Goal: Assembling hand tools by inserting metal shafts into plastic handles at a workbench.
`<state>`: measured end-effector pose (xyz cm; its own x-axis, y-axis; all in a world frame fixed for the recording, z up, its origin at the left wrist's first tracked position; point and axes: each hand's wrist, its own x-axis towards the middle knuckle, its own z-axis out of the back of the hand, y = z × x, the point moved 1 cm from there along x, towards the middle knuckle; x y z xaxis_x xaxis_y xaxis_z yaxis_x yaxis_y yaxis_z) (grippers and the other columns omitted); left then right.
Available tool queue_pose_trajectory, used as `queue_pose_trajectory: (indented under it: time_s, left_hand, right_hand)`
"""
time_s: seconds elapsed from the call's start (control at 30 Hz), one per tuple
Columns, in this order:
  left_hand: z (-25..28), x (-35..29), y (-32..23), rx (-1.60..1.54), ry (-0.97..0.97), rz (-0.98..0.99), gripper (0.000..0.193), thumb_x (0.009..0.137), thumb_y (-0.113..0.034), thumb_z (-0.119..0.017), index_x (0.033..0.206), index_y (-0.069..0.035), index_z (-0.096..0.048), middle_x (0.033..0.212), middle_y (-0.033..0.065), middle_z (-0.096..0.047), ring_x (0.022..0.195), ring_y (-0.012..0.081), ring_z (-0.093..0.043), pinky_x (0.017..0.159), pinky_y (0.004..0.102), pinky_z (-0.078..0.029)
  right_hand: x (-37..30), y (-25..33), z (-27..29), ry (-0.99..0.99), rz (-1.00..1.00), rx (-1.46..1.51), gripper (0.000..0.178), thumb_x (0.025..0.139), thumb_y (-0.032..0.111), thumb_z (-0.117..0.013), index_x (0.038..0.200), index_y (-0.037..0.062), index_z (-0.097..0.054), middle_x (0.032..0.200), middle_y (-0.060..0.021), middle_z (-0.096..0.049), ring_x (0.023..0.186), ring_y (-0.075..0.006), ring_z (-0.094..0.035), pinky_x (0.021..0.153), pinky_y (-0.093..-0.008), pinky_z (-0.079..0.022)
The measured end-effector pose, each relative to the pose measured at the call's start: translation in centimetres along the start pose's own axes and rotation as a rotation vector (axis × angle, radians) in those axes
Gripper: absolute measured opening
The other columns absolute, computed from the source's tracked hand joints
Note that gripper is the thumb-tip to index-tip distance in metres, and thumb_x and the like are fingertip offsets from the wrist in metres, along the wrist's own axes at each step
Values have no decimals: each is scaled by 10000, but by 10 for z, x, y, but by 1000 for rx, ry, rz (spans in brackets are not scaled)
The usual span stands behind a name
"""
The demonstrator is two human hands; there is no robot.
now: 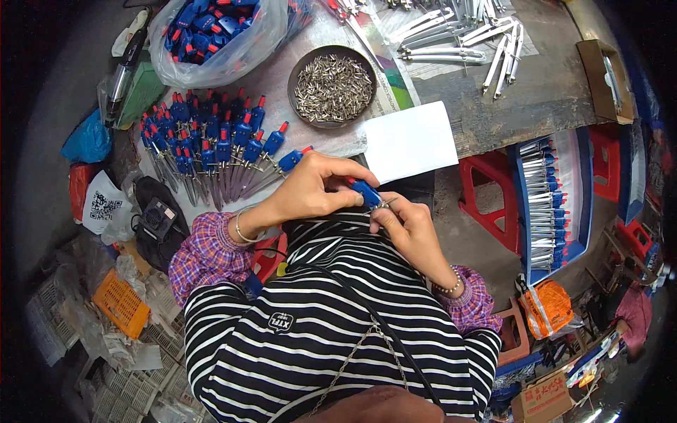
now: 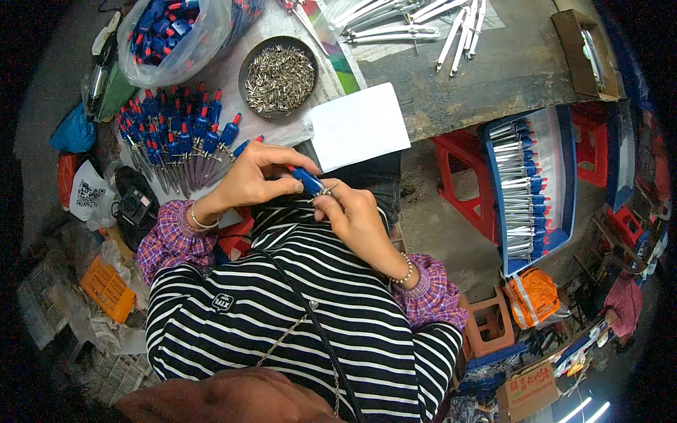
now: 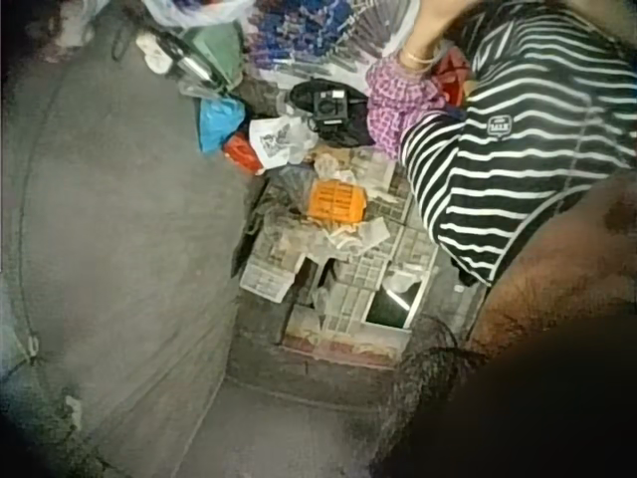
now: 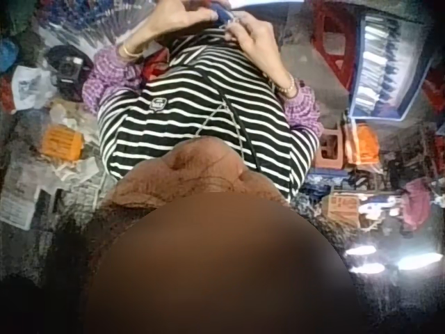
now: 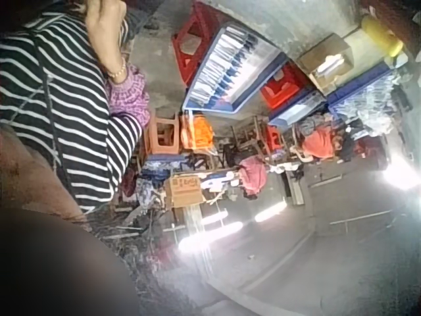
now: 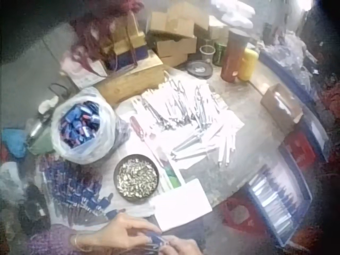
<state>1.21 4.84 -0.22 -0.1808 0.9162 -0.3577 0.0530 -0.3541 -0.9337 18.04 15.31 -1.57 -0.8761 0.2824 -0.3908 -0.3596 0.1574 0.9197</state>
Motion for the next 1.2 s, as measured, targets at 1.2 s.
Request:
queue_pose_trajectory:
  time_s: [1.2]
  left_hand:
    - [-3, 6, 2, -168, -37, 146, 226, 760, 22, -647, 985, 43, -659, 852, 84, -672, 733, 101, -632, 656, 203, -508]
  right_hand:
    - [3, -14, -1, 2, -107, 148, 185, 903, 75, -526, 1028, -35, -605, 664, -18, -629, 489, -3, -401, 442, -173, -303]
